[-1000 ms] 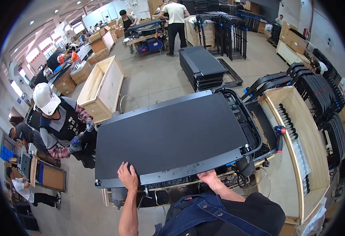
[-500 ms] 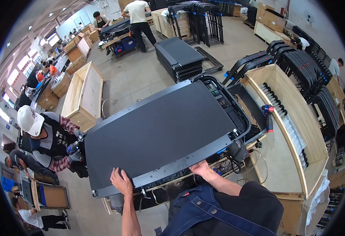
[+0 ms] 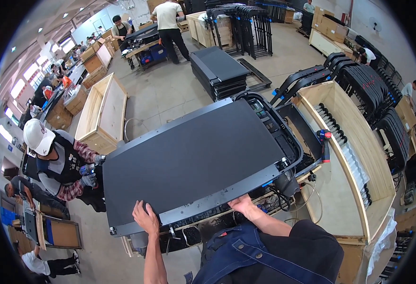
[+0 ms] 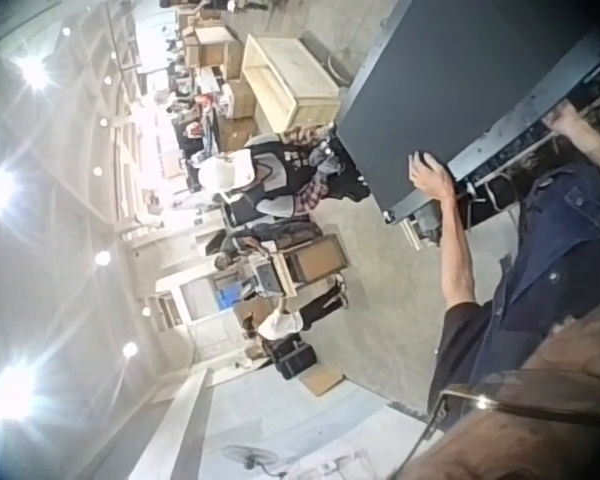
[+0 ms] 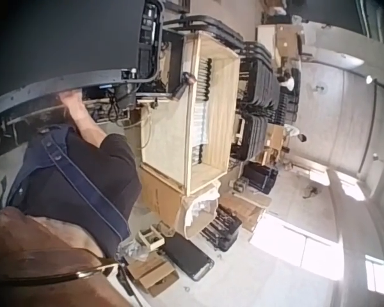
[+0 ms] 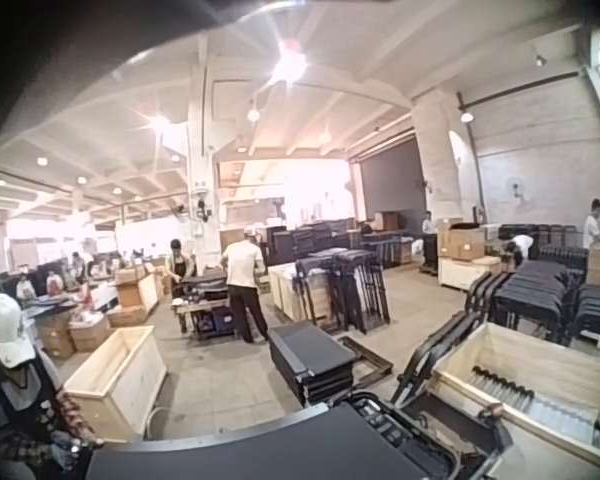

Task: Assembling the housing and internal components of a treadmill using power tools in a factory setting.

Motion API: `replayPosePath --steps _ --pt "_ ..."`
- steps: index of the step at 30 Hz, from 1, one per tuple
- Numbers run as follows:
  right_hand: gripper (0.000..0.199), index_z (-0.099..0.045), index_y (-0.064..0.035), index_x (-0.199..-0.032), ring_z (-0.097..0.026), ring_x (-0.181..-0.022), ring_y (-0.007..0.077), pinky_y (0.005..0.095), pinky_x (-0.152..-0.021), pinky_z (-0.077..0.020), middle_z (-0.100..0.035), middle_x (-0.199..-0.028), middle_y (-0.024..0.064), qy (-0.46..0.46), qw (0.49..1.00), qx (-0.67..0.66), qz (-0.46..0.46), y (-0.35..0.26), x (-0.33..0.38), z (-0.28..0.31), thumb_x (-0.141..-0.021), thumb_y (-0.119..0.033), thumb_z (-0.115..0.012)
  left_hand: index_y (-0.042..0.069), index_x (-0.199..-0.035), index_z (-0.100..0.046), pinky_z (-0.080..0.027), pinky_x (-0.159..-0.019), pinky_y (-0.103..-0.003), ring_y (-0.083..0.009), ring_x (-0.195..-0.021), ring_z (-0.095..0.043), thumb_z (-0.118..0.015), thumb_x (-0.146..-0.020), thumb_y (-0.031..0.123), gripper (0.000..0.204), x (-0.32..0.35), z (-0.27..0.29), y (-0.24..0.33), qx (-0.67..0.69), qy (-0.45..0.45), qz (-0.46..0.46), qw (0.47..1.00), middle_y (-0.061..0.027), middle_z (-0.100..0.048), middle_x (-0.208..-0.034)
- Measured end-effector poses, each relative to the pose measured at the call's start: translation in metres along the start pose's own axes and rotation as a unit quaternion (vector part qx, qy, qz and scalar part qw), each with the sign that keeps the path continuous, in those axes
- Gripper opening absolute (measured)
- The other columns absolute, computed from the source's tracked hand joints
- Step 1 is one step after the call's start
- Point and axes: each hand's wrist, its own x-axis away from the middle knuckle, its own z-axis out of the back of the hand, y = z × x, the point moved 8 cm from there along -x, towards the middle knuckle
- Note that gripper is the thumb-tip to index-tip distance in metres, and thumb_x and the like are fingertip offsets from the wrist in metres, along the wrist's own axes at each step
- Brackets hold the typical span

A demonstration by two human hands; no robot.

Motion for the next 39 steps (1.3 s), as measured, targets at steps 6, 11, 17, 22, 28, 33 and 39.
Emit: replayPosePath --steps 6,11,17,22,28,33,39 --pt "0.03 -0.064 -0.0111 -0.121 -0.064 -0.115 0.0281 0.0478 -0.1 -0.053 -0.069 -0.122 0.0077 0.009 1.0 0.023 -0.001 -0.003 -0.01 0.01 -0.104 -0.033 -0.053 0.004 -0.127 -0.064 -0.039 -0.11 -0.047 -0.0353 -0.129 -0.051 -0.059 -0.1 0.024 0.033 -0.002 0.001 0.001 -0.002 0.0 0.005 1.0 -0.0151 -0.06 -0.138" --pt "0.032 -0.064 -0.011 -0.122 -0.064 -0.115 0.0285 0.0468 -0.102 -0.0526 -0.069 -0.123 0.0083 0.031 0.999 0.026 0.004 -0.006 -0.005 0.005 -0.105 -0.033 -0.049 0.005 -0.127 -0.064 -0.039 -0.109 -0.047 -0.035 -0.129 -0.051 -0.058 -0.101 0.025 0.033 -0.005 -0.004 0.004 0.001 0.001 0.002 1.0 -0.015 -0.06 -0.138" --pt "0.035 -0.061 -0.011 -0.127 -0.062 -0.12 0.0296 0.0485 -0.105 -0.0508 -0.066 -0.128 0.0087 0.042 0.999 0.022 0.003 0.005 0.002 -0.003 -0.106 -0.033 -0.046 0.004 -0.127 -0.064 -0.038 -0.11 -0.047 -0.0346 -0.13 -0.05 -0.057 -0.102 0.025 0.033 -0.001 0.004 -0.004 -0.006 0.004 0.002 1.0 -0.0149 -0.06 -0.138" --pt "0.032 -0.062 -0.0121 -0.124 -0.063 -0.118 0.0274 0.0453 -0.101 -0.053 -0.067 -0.124 0.0067 0.001 1.0 0.025 0.009 -0.001 -0.006 0.007 -0.106 -0.033 -0.047 0.004 -0.127 -0.064 -0.038 -0.111 -0.047 -0.035 -0.13 -0.051 -0.057 -0.102 0.024 0.033 -0.002 0.0 -0.002 -0.004 -0.002 0.0 1.0 -0.0157 -0.06 -0.138" --pt "0.029 -0.062 -0.0128 -0.123 -0.063 -0.116 0.026 0.0439 -0.1 -0.0533 -0.067 -0.123 0.0054 0.004 0.999 0.038 0.024 -0.01 -0.005 0.007 -0.106 -0.032 -0.048 0.004 -0.128 -0.064 -0.038 -0.111 -0.047 -0.0348 -0.13 -0.05 -0.057 -0.102 0.024 0.033 -0.004 -0.005 0.007 -0.001 -0.008 -0.001 1.0 -0.0153 -0.059 -0.139" --pt "0.027 -0.063 -0.0141 -0.12 -0.065 -0.113 0.025 0.0432 -0.095 -0.0548 -0.069 -0.12 0.0045 0.012 0.999 0.038 0.005 -0.002 -0.007 0.007 -0.105 -0.032 -0.049 0.004 -0.126 -0.065 -0.039 -0.11 -0.047 -0.0352 -0.129 -0.052 -0.059 -0.101 0.023 0.033 -0.001 0.001 -0.003 -0.005 0.005 0.011 1.0 -0.0165 -0.061 -0.137" --pt "0.014 -0.066 -0.0164 -0.099 -0.065 -0.078 0.0194 0.0363 -0.062 -0.0528 -0.068 -0.09 0.0034 0.01 0.998 0.061 -0.026 -0.014 -0.017 0.027 -0.093 -0.029 -0.064 0.006 -0.12 -0.068 -0.039 -0.108 -0.047 -0.0346 -0.125 -0.055 -0.065 -0.095 0.023 0.03 -0.013 0.015 0.007 0.058 0.037 -0.016 0.997 -0.0159 -0.064 -0.131"
